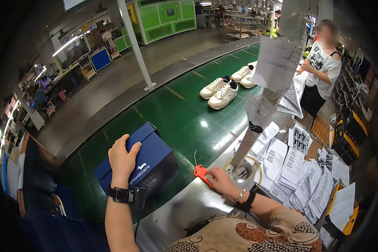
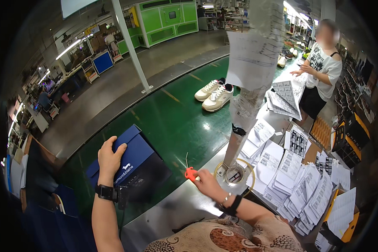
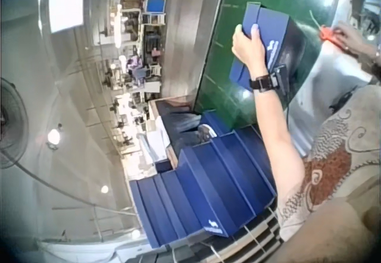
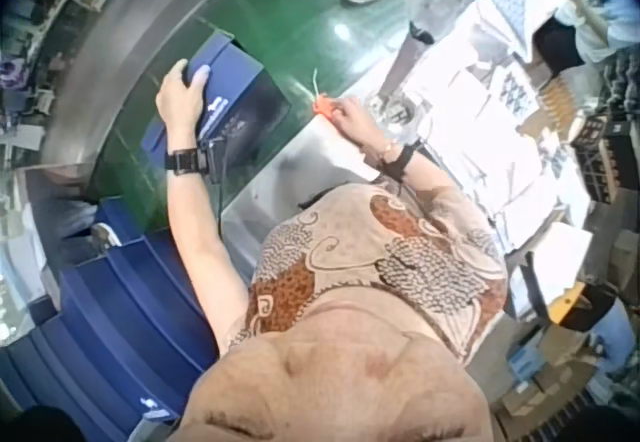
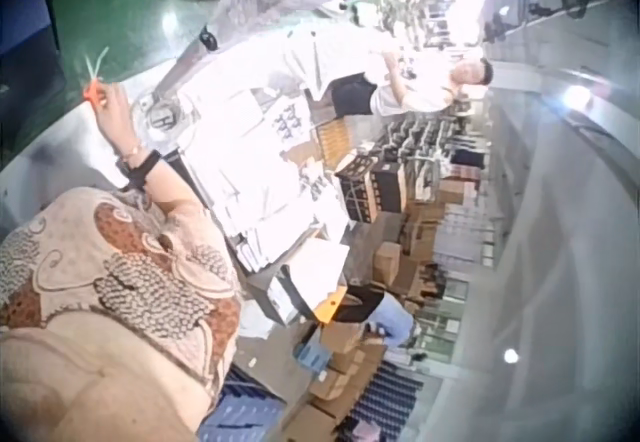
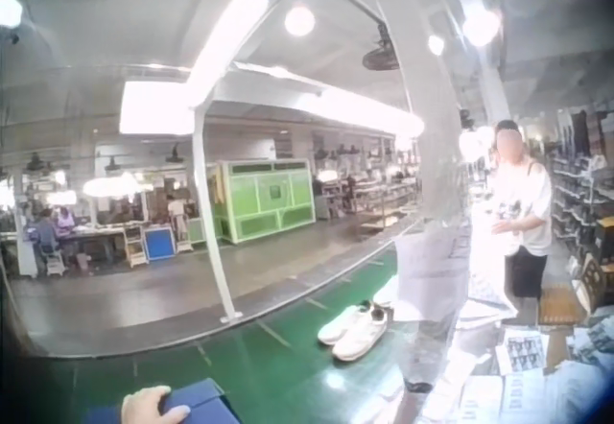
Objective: The person labels blue boxes by hand, places pairs of shoes on top, and sprays them with an air duster before stacking the boxes. They also clear plastic scraps from the workspace and secure a stack of boxes with plastic straps.
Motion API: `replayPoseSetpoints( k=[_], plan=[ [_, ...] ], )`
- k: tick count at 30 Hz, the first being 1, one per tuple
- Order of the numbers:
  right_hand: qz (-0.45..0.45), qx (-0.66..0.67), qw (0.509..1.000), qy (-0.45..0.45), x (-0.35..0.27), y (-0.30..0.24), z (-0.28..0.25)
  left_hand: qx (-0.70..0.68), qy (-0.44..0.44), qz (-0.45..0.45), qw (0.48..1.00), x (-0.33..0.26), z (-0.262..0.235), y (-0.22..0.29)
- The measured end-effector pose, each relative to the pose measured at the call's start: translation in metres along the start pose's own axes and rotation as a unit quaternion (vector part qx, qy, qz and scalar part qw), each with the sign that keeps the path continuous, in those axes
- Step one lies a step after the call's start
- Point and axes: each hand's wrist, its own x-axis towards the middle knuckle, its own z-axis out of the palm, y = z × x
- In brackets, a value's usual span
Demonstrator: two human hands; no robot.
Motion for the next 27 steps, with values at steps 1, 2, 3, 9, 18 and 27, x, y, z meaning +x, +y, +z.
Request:
replayPoseSetpoints(
  k=[1,2,3,9,18,27],
  plan=[
    [-0.036,-0.004,0.999,0.023,0.021,0.000,0.004,-0.003,-0.001,-0.002,1.000,0.000,-0.001,0.000],
    [-0.073,-0.006,0.996,0.044,0.044,0.003,0.008,-0.006,-0.003,-0.008,1.000,0.000,-0.002,-0.002],
    [-0.067,0.000,0.997,0.044,0.068,0.001,0.009,-0.013,-0.005,-0.012,1.000,0.001,-0.001,-0.005],
    [0.070,0.012,0.994,0.081,0.202,0.019,0.010,-0.011,-0.010,0.002,1.000,0.000,-0.006,-0.010],
    [0.258,-0.146,0.930,0.217,0.322,0.129,-0.051,-0.016,-0.034,0.006,0.999,0.011,-0.006,-0.018],
    [0.272,-0.095,0.926,0.244,0.395,0.185,-0.063,0.059,-0.139,-0.001,0.988,0.014,-0.033,-0.005]
  ],
)
